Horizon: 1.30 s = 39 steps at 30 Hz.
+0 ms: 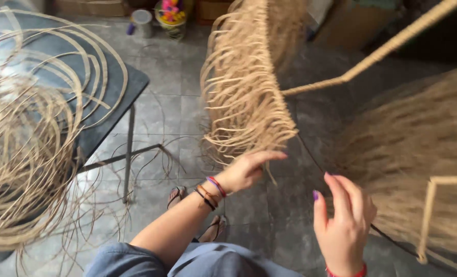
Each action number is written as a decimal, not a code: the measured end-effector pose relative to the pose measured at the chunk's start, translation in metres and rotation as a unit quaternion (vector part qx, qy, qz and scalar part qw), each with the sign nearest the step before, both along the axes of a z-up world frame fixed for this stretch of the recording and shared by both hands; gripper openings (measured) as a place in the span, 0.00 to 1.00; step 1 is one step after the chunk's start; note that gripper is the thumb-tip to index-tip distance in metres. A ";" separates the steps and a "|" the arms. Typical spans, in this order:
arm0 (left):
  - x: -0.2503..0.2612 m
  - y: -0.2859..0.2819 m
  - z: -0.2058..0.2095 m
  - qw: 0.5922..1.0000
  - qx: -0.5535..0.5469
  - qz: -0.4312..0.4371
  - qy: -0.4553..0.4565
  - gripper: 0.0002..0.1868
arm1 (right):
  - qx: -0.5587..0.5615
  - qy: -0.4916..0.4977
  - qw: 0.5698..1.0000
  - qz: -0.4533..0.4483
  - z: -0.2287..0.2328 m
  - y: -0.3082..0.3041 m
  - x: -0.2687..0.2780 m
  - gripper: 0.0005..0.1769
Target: Weaving flexible wicker strands onto a furniture frame to create a textured surface.
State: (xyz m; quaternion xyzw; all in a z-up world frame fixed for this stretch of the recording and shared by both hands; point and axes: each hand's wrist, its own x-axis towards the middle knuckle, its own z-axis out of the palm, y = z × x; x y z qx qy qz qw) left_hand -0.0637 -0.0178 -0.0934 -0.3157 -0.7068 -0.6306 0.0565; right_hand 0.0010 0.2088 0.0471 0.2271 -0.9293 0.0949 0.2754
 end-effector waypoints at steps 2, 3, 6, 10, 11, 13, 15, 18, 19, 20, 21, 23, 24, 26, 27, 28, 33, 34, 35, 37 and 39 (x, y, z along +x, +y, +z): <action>0.009 0.000 0.002 0.998 0.052 -0.004 -0.027 0.35 | -0.025 0.006 0.998 0.049 -0.002 -0.016 -0.001 0.16; 0.015 0.000 0.003 0.993 0.106 -0.022 -0.052 0.30 | -0.051 0.011 0.995 0.084 -0.002 -0.024 -0.001 0.16; 0.036 -0.006 0.008 0.952 0.265 0.027 -0.150 0.38 | -0.081 -0.065 0.979 0.177 -0.017 -0.048 -0.003 0.17; 0.056 -0.036 0.035 0.910 0.303 0.225 -0.170 0.27 | -0.077 -0.130 0.948 0.280 -0.038 -0.087 -0.009 0.20; 0.061 -0.047 0.038 0.896 0.317 0.260 -0.170 0.22 | -0.063 -0.149 0.943 0.292 -0.045 -0.098 -0.009 0.22; 0.074 -0.073 0.046 0.876 0.332 0.311 -0.162 0.18 | -0.048 -0.169 0.931 0.321 -0.057 -0.125 -0.010 0.25; 0.089 -0.098 0.054 0.876 0.314 0.339 -0.137 0.19 | -0.051 -0.203 0.907 0.365 -0.065 -0.154 -0.010 0.29; 0.115 -0.137 0.053 0.862 0.316 0.379 -0.118 0.20 | -0.048 -0.215 0.881 0.419 -0.062 -0.206 -0.005 0.31; 0.127 -0.150 0.052 0.855 0.317 0.393 -0.115 0.20 | -0.045 -0.218 0.874 0.432 -0.064 -0.222 -0.002 0.31; 0.136 -0.167 0.051 0.851 0.306 0.415 -0.099 0.19 | -0.044 -0.213 0.868 0.446 -0.066 -0.242 0.000 0.30; 0.145 -0.185 0.050 0.846 0.294 0.437 -0.083 0.18 | -0.043 -0.208 0.862 0.461 -0.067 -0.263 0.002 0.29; 0.164 -0.222 0.052 0.831 0.296 0.464 -0.083 0.19 | -0.049 -0.218 0.842 0.492 -0.066 -0.304 0.005 0.29; 0.175 -0.236 0.052 0.820 0.301 0.479 -0.092 0.21 | -0.052 -0.231 0.827 0.510 -0.067 -0.320 0.009 0.30; 0.190 -0.265 0.048 0.806 0.299 0.503 -0.089 0.21 | -0.055 -0.237 0.813 0.530 -0.071 -0.356 0.013 0.30; 0.197 -0.281 0.046 0.797 0.298 0.517 -0.088 0.21 | -0.058 -0.241 0.804 0.541 -0.073 -0.376 0.014 0.29; 0.202 -0.294 0.043 0.791 0.298 0.527 -0.086 0.21 | -0.056 -0.244 0.797 0.549 -0.073 -0.392 0.016 0.29; 0.225 -0.353 0.037 0.759 0.293 0.572 -0.105 0.19 | -0.052 -0.276 0.767 0.577 -0.074 -0.466 0.028 0.29; 0.229 -0.363 0.035 0.756 0.294 0.576 -0.106 0.19 | -0.050 -0.278 0.764 0.580 -0.075 -0.478 0.030 0.29; 0.232 -0.373 0.033 0.749 0.296 0.582 -0.110 0.19 | -0.049 -0.278 0.758 0.587 -0.077 -0.491 0.031 0.29; 0.238 -0.390 0.027 0.739 0.300 0.593 -0.115 0.18 | -0.046 -0.281 0.749 0.598 -0.082 -0.515 0.031 0.29; 0.241 -0.407 0.019 0.726 0.285 0.614 -0.120 0.18 | -0.039 -0.290 0.748 0.595 -0.089 -0.540 0.028 0.28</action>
